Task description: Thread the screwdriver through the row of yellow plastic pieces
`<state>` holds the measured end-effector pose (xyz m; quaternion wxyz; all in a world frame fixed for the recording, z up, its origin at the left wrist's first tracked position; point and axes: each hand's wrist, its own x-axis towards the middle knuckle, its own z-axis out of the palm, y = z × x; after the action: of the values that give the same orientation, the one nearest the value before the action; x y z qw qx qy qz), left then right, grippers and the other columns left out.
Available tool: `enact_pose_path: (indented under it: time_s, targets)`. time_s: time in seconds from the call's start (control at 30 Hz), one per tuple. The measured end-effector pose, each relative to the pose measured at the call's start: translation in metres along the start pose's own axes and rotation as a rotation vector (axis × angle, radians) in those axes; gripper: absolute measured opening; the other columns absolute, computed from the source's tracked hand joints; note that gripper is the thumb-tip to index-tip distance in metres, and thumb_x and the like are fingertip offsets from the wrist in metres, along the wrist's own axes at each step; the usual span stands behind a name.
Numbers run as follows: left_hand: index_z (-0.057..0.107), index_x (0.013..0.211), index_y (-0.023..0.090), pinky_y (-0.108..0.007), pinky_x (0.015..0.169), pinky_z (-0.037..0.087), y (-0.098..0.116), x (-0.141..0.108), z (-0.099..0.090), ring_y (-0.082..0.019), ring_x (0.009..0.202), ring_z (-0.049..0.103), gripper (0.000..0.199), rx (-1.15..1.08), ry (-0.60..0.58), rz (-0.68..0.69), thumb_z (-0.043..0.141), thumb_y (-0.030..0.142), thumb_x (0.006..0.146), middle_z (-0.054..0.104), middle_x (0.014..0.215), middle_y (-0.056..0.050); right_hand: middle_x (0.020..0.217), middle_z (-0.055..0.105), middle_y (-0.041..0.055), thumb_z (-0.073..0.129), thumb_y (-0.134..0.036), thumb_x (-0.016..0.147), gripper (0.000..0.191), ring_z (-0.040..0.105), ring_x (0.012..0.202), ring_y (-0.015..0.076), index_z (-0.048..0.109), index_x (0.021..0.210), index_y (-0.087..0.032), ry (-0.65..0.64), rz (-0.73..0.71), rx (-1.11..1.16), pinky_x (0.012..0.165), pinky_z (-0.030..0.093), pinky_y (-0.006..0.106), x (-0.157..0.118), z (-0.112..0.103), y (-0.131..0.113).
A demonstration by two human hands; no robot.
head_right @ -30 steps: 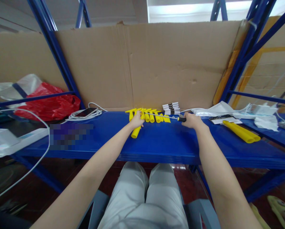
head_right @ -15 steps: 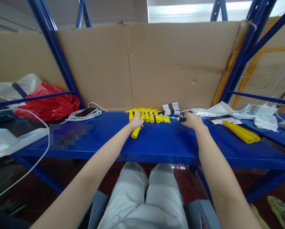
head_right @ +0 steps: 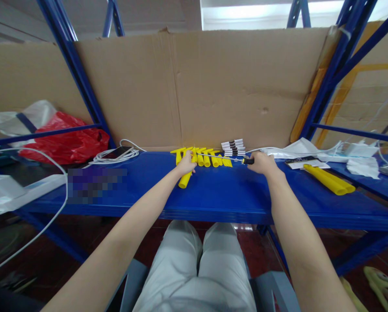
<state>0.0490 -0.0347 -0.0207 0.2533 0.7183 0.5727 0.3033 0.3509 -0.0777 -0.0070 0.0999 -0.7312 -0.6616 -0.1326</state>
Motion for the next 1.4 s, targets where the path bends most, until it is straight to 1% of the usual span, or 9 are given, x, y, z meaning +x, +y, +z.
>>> enact_pose_path:
  time_s: [0.17, 0.27, 0.43, 0.6, 0.7, 0.8, 1.03, 1.23, 1.4]
  targets:
    - [0.034, 0.136, 0.018, -0.024, 0.054, 0.056, 0.0004, 0.0001, 0.0001, -0.016, 0.072, 0.074, 0.053, 0.002, -0.003, 0.007, 0.049, 0.004, 0.087, 0.060, 0.137, -0.018, 0.096, 0.075, 0.0114, 0.063, -0.031, 0.074, 0.028, 0.069, 0.089, 0.0298, 0.068, 0.099, -0.022, -0.016, -0.006, 0.029, 0.071, 0.047, 0.034, 0.0007, 0.0021, 0.0026]
    - [0.034, 0.137, 0.018, -0.024, 0.055, 0.057, 0.0000, 0.0010, 0.0008, -0.017, 0.073, 0.075, 0.054, 0.002, 0.005, 0.003, 0.050, 0.004, 0.087, 0.061, 0.136, -0.017, 0.092, 0.075, 0.0100, 0.064, -0.030, 0.072, 0.028, 0.069, 0.085, 0.0283, 0.068, 0.099, -0.023, -0.023, -0.025, 0.049, 0.068, 0.046, 0.032, 0.0027, 0.0052, 0.0052]
    - [0.035, 0.138, 0.018, -0.025, 0.057, 0.057, -0.0014, 0.0027, 0.0016, -0.019, 0.073, 0.075, 0.055, -0.003, 0.005, -0.006, 0.052, 0.005, 0.088, 0.067, 0.124, -0.015, 0.093, 0.076, 0.0081, 0.064, -0.028, 0.072, 0.031, 0.070, 0.086, 0.0271, 0.070, 0.102, -0.023, -0.063, -0.045, 0.050, 0.069, 0.047, 0.031, 0.0029, 0.0051, 0.0044]
    - [0.035, 0.138, 0.018, -0.025, 0.059, 0.057, -0.0012, 0.0020, 0.0007, -0.020, 0.074, 0.076, 0.054, 0.004, 0.008, -0.016, 0.053, 0.006, 0.088, 0.070, 0.114, -0.014, 0.102, 0.077, 0.0125, 0.058, -0.027, 0.078, 0.035, 0.071, 0.092, 0.0281, 0.072, 0.109, -0.017, -0.091, -0.054, 0.045, 0.074, 0.049, 0.032, 0.0012, 0.0025, 0.0007]
    - [0.036, 0.138, 0.019, -0.026, 0.061, 0.058, 0.0002, 0.0003, -0.0002, -0.019, 0.075, 0.076, 0.056, 0.002, 0.010, -0.016, 0.055, 0.006, 0.087, 0.070, 0.118, -0.013, 0.101, 0.077, 0.0112, 0.058, -0.031, 0.080, 0.034, 0.070, 0.093, 0.0291, 0.073, 0.108, -0.020, -0.059, -0.043, 0.044, 0.076, 0.049, 0.034, 0.0023, 0.0031, 0.0024]
    - [0.036, 0.137, 0.019, -0.025, 0.059, 0.058, 0.0017, -0.0012, -0.0009, -0.019, 0.075, 0.075, 0.055, -0.001, 0.006, -0.013, 0.053, 0.005, 0.087, 0.067, 0.125, -0.014, 0.100, 0.077, 0.0101, 0.061, -0.031, 0.075, 0.033, 0.070, 0.095, 0.0310, 0.075, 0.104, -0.022, -0.022, -0.024, 0.040, 0.077, 0.049, 0.036, 0.0033, 0.0038, 0.0042]
    - [0.035, 0.137, 0.018, -0.023, 0.056, 0.056, 0.0026, -0.0016, -0.0011, -0.018, 0.074, 0.075, 0.057, 0.012, 0.000, -0.015, 0.053, 0.003, 0.085, 0.068, 0.125, -0.014, 0.100, 0.076, 0.0120, 0.062, -0.029, 0.074, 0.029, 0.068, 0.097, 0.0328, 0.073, 0.100, -0.022, 0.004, 0.021, 0.003, 0.079, 0.048, 0.038, 0.0003, 0.0004, 0.0006]
    - [0.036, 0.137, 0.019, -0.024, 0.056, 0.056, 0.0025, -0.0017, -0.0005, -0.018, 0.074, 0.075, 0.056, -0.002, 0.008, -0.011, 0.053, 0.003, 0.086, 0.067, 0.127, -0.015, 0.090, 0.076, 0.0097, 0.063, -0.028, 0.073, 0.030, 0.069, 0.084, 0.0288, 0.070, 0.102, -0.022, -0.070, 0.000, 0.053, 0.069, 0.048, 0.034, 0.0010, 0.0005, 0.0023]
    - [0.036, 0.137, 0.016, -0.025, 0.055, 0.056, 0.0020, -0.0018, -0.0008, -0.019, 0.074, 0.075, 0.055, -0.003, 0.008, 0.000, 0.051, 0.003, 0.086, 0.068, 0.124, -0.016, 0.094, 0.076, 0.0100, 0.060, -0.033, 0.077, 0.033, 0.070, 0.087, 0.0294, 0.071, 0.106, -0.023, -0.062, -0.023, 0.041, 0.070, 0.047, 0.035, 0.0018, 0.0018, 0.0006]
